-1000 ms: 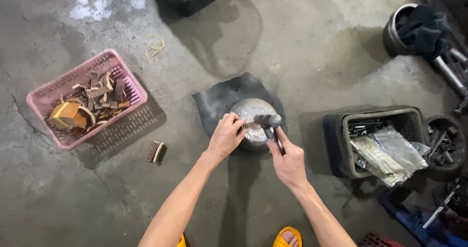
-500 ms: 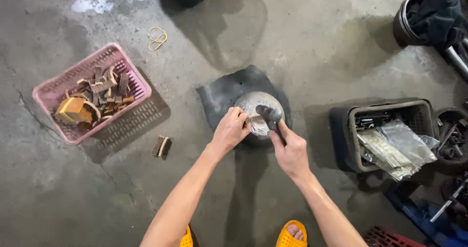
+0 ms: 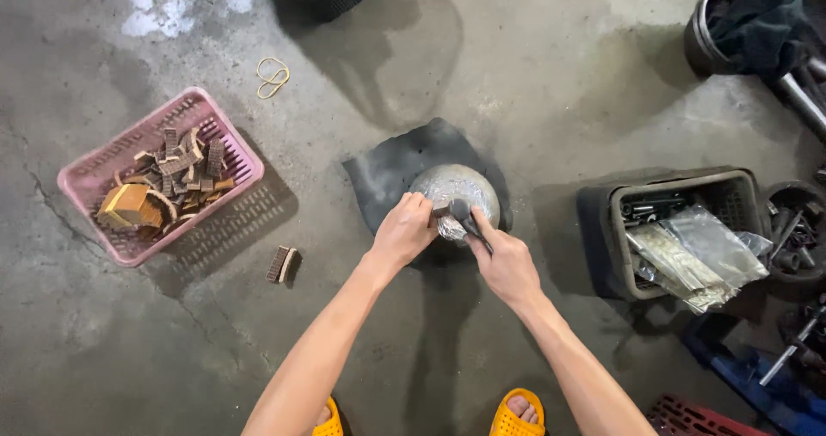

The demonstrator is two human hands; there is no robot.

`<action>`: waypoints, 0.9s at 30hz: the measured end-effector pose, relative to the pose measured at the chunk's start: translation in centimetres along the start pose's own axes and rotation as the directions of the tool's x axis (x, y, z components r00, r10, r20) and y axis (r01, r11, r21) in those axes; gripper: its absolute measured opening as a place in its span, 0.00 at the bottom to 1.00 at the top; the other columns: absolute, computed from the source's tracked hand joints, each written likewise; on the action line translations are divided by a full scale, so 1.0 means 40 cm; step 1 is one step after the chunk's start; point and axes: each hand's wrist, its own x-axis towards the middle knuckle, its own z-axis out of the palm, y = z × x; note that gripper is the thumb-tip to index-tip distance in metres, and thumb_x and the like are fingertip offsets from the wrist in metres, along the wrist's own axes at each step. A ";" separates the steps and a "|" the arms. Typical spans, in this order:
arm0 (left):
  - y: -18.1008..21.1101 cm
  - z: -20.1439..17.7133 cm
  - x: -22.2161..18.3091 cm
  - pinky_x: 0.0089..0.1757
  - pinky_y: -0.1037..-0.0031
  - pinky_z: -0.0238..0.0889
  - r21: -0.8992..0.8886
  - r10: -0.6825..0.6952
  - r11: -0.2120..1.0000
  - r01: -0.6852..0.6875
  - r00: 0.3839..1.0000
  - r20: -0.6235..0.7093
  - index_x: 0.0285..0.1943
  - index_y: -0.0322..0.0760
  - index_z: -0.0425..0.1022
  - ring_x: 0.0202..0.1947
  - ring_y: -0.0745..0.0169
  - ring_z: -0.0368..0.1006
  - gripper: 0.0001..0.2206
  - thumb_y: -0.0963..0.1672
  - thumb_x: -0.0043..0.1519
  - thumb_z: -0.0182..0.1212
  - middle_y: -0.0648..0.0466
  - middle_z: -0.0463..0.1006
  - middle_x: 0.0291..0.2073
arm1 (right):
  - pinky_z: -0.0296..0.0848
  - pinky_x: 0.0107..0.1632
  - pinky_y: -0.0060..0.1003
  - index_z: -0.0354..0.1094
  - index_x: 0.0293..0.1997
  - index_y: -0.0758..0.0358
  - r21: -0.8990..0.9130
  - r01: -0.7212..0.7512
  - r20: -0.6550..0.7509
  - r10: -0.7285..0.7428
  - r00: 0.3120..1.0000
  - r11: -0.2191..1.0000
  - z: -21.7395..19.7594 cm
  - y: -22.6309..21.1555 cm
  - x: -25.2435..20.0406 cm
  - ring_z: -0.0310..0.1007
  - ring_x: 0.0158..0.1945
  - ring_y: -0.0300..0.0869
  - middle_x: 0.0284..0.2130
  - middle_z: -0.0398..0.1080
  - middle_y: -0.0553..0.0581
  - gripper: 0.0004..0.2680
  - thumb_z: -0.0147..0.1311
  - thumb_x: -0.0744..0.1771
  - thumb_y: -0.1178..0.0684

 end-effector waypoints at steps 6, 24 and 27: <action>0.032 -0.055 0.016 0.38 0.68 0.69 -0.056 0.041 0.998 -0.037 0.996 0.076 0.34 0.43 0.74 0.46 0.55 0.69 0.08 0.48 0.56 0.67 0.57 0.70 0.37 | 0.76 0.32 0.44 0.68 0.65 0.47 0.277 -0.335 0.034 0.339 0.940 0.901 -0.031 0.002 -0.012 0.76 0.26 0.44 0.21 0.75 0.58 0.17 0.57 0.67 0.50; 0.010 -0.025 -0.005 0.40 0.66 0.64 -0.013 -0.119 0.992 0.123 0.979 0.166 0.44 0.45 0.75 0.44 0.56 0.64 0.09 0.45 0.57 0.67 0.58 0.63 0.37 | 0.75 0.30 0.43 0.70 0.63 0.48 0.230 -0.291 0.034 0.291 0.956 0.929 -0.019 -0.011 -0.017 0.78 0.25 0.45 0.19 0.76 0.57 0.16 0.58 0.67 0.50; 0.002 -0.017 0.004 0.37 0.70 0.68 -0.014 -0.048 0.999 0.049 0.997 0.067 0.34 0.40 0.70 0.40 0.54 0.67 0.07 0.45 0.54 0.64 0.53 0.65 0.33 | 0.75 0.31 0.47 0.69 0.64 0.57 0.200 -0.063 -0.112 0.087 0.990 0.978 -0.042 -0.046 -0.013 0.80 0.31 0.53 0.28 0.78 0.64 0.16 0.57 0.68 0.53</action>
